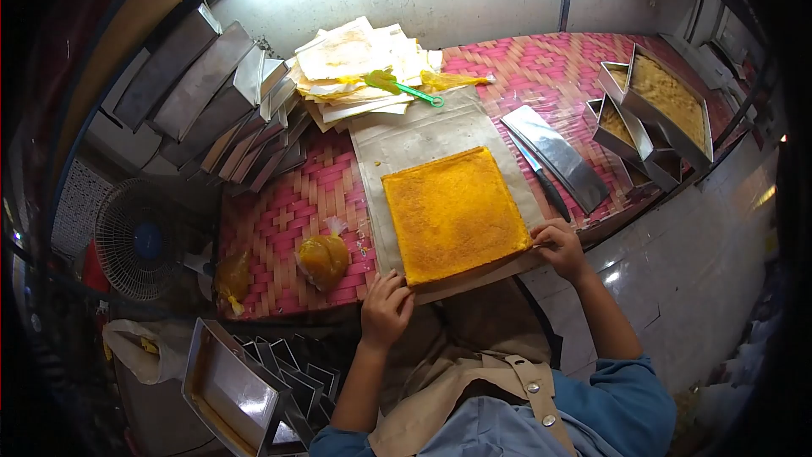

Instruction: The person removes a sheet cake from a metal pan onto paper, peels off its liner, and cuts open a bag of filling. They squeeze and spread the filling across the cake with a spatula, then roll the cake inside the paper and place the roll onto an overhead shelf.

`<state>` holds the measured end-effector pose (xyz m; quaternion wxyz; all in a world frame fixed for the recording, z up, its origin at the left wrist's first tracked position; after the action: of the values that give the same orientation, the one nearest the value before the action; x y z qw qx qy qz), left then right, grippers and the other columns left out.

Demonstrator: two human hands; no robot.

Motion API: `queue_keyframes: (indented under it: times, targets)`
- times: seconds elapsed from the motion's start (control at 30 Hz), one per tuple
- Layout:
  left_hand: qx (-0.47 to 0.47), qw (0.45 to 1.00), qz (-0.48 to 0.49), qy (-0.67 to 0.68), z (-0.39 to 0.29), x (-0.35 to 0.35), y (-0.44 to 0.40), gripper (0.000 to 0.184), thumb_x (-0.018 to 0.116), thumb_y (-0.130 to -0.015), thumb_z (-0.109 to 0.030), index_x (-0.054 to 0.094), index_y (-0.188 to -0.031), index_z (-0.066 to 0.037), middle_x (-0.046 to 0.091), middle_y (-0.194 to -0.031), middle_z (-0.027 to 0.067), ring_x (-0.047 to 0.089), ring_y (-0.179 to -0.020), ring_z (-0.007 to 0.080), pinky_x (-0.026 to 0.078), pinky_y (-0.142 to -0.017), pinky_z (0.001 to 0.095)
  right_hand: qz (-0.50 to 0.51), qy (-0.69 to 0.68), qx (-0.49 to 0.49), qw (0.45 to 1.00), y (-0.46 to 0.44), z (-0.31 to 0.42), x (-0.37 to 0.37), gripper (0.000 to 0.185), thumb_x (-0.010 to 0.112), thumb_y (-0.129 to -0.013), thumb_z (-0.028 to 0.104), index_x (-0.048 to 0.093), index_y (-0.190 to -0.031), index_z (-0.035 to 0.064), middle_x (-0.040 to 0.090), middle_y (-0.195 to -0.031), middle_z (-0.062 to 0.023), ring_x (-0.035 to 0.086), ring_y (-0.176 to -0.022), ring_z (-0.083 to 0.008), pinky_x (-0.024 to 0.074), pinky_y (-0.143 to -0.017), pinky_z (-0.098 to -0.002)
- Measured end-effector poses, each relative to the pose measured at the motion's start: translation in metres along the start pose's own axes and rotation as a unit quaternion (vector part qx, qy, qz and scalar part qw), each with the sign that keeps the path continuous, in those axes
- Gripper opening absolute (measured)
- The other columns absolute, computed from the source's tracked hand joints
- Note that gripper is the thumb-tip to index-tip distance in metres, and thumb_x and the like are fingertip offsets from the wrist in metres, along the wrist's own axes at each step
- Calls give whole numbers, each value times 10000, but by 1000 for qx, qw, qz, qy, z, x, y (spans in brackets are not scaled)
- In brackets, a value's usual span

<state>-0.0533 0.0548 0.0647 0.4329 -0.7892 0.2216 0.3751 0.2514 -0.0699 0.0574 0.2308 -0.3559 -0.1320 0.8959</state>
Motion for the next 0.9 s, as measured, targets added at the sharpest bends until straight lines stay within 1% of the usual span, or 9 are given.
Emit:
queue_keyframes:
  times: [0.07,0.17,0.23,0.37,0.47,0.53,0.67,0.8,0.9]
  targets:
    - [-74,995,4,65,4,-4,-6,96,687,-736,-115,636,-797,-61,634,-989,106,583,-1040,283,408,-965,458,3,-21,3,1000,-2,-2,-2,137,696,-671,30,592,-759,46,620,-905,-67,565,-909,-234,428,-819,-334]
    - [-94,993,16,64,7,-4,-9,75,679,-740,-104,638,-776,-51,650,-950,109,596,-1018,276,407,-958,455,43,-57,34,997,-4,-5,-1,168,736,-685,114,599,-768,63,628,-917,-47,562,-918,-226,407,-849,-345]
    - [-120,988,9,97,11,-2,-8,82,673,-750,-112,637,-782,-46,657,-919,112,603,-992,283,410,-952,452,47,49,-34,997,-5,12,-3,218,757,-687,201,593,-766,82,627,-903,-27,562,-917,-220,386,-876,-353]
    - [-205,964,21,171,21,5,-7,110,656,-781,-142,637,-792,-34,666,-840,128,612,-909,326,422,-929,440,31,108,-70,991,-1,19,-5,259,761,-685,262,581,-772,96,623,-880,-12,562,-920,-215,376,-890,-372]
    - [-203,970,7,130,16,1,-12,120,648,-791,-153,637,-799,-34,661,-829,136,602,-890,351,434,-911,433,44,72,-58,995,4,4,-2,291,763,-681,290,571,-793,102,616,-909,-16,557,-930,-219,369,-907,-391]
    - [-198,973,-3,115,16,3,-10,124,645,-793,-154,633,-803,-31,655,-823,130,604,-888,348,435,-905,424,20,100,-104,989,5,11,-4,344,772,-664,333,563,-812,104,600,-919,-26,551,-930,-224,362,-925,-409]
    - [-205,973,-13,102,17,4,-9,140,650,-792,-155,637,-811,-17,652,-820,153,592,-897,369,447,-892,430,6,141,-92,986,3,33,-2,392,790,-631,313,537,-834,93,580,-906,-35,548,-920,-233,344,-953,-425]
    - [-237,964,3,122,21,7,-9,125,646,-784,-134,614,-806,-16,642,-792,149,593,-877,374,446,-893,431,-22,187,-69,980,9,13,3,293,746,-647,207,548,-831,92,560,-881,-40,535,-918,-235,343,-946,-429]
    - [-169,978,4,120,14,9,-8,101,640,-757,-96,579,-793,-25,627,-870,153,581,-906,363,442,-891,432,-36,158,-49,986,10,4,4,209,700,-656,137,570,-816,107,555,-894,-34,519,-949,-230,330,-950,-435]
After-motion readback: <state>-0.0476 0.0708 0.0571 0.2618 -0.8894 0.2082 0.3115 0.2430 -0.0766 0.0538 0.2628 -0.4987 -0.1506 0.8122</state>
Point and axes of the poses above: each hand's wrist, its own y-axis away from the middle knuckle, its own x-axis out of the palm, z = x × y, the point moved 7 cm from there along -y, towards the middle knuckle
